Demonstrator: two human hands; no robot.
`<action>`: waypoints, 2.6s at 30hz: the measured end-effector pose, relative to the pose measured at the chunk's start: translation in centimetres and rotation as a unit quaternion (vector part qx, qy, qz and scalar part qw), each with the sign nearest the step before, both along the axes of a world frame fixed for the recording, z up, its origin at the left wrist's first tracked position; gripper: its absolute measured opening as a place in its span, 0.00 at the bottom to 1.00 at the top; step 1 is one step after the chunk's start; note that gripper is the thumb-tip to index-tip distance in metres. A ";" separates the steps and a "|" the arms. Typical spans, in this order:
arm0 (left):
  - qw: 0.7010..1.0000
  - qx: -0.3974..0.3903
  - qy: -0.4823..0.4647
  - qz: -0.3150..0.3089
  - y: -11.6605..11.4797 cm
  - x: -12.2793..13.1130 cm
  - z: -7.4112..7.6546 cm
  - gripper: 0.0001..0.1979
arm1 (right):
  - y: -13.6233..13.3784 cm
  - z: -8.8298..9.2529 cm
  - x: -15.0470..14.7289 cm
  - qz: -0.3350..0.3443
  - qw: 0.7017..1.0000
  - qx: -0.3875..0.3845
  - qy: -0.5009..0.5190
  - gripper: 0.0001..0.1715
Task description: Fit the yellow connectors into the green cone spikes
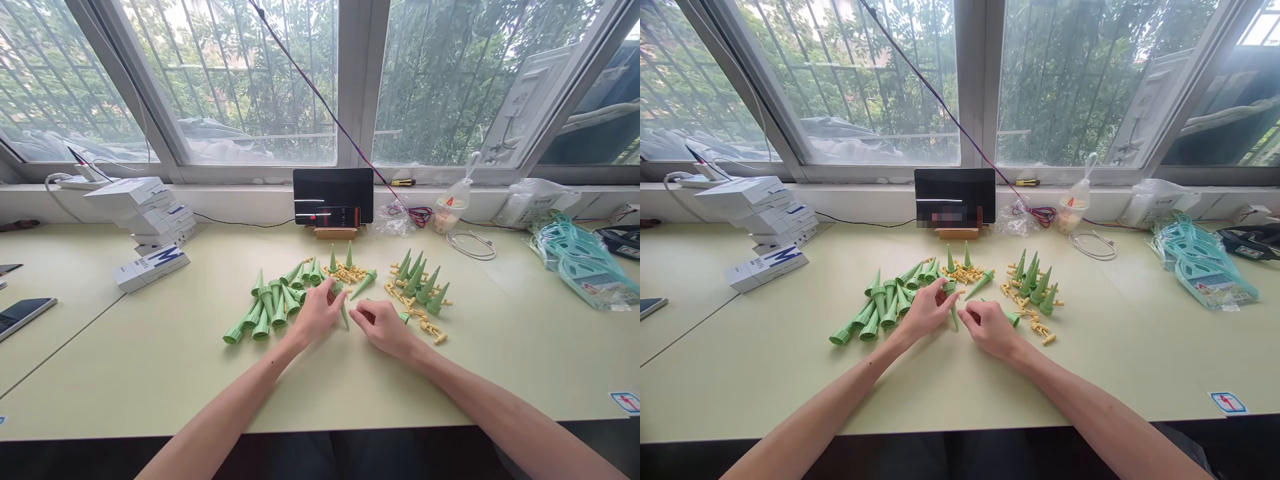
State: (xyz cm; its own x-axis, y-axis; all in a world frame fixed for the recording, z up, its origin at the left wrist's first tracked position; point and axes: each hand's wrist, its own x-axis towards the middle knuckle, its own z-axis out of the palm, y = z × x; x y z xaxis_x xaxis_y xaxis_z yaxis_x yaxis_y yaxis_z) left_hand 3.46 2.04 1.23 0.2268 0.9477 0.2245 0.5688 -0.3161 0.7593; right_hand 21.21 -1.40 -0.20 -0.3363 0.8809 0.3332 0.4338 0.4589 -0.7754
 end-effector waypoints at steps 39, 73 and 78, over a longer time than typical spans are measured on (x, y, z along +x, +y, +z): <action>0.980 -0.120 -0.144 -0.063 0.0 1.4 -0.6 0.22 | 1.5 0.2 1.9 -0.191 0.968 0.062 0.149 0.17; 0.971 0.143 0.139 -0.132 0.4 2.2 -1.5 0.17 | 11.5 8.2 4.9 -0.226 0.818 0.036 -0.528 0.13; 0.973 0.142 0.126 -0.133 0.4 2.1 -1.8 0.15 | 12.0 7.6 5.4 -0.215 0.808 0.008 -0.549 0.13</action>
State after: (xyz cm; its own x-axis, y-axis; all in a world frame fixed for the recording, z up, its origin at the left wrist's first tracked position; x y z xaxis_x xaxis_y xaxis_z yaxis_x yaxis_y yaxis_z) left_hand 5.59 2.47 -0.54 0.5364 0.7565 0.3742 0.5953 -0.6534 0.4676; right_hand 26.61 10.58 7.40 -0.1005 0.9934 0.0556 0.9780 0.0883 0.1890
